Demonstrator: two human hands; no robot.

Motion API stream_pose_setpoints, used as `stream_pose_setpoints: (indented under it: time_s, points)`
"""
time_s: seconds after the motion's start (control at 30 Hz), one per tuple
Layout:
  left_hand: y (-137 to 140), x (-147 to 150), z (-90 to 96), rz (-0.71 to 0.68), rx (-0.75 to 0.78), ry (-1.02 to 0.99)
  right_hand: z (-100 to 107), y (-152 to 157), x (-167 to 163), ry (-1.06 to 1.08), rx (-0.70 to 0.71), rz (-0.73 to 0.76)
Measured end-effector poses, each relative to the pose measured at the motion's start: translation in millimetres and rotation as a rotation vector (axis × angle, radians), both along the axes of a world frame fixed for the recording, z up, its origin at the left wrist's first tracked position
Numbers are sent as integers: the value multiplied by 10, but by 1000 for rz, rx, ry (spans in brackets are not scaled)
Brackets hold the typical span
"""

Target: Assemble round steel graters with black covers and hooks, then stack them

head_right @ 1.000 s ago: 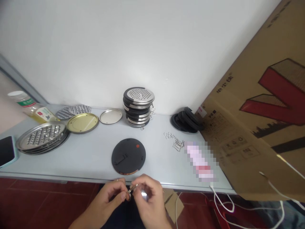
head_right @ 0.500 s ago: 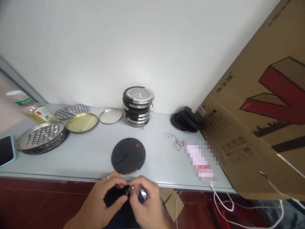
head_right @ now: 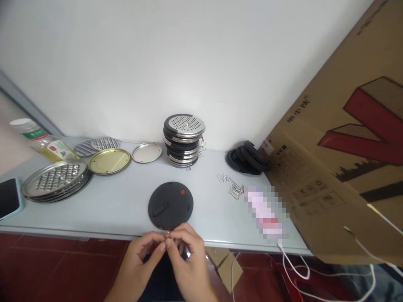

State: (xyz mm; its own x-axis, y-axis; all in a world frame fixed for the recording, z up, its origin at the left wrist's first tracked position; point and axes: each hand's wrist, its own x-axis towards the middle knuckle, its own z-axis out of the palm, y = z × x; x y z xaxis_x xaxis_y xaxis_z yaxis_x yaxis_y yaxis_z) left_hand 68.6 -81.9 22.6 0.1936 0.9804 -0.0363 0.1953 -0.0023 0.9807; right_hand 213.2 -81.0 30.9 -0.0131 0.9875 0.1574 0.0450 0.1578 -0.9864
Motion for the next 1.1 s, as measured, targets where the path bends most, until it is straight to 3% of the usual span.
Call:
stream_pose_setpoints:
  time_s: [0.2,0.3,0.4,0.5,0.63,0.83,0.97,1.1]
  points:
    - [64,-132,-3,35,159,161,-17,67,3,-42,-73,-1]
    - [124,-219,70,58,228,216,5,81,-4,-73,-43,25]
    - [188,-252,141,-10,258,259,44,78,-26,-115,-4,66]
    - [234,-238,160,-32,252,273,69,75,-50,-169,-33,77]
    - [237,-222,105,45,153,184,67,86,-72,-237,-89,67]
    - [234,-327,16,101,110,168,96,141,-112,-342,-58,121]
    - [285,-424,-16,92,204,297,94,197,-114,-430,-9,159]
    - [330,-450,-66,210,330,546,4,361,13,-441,80,28]
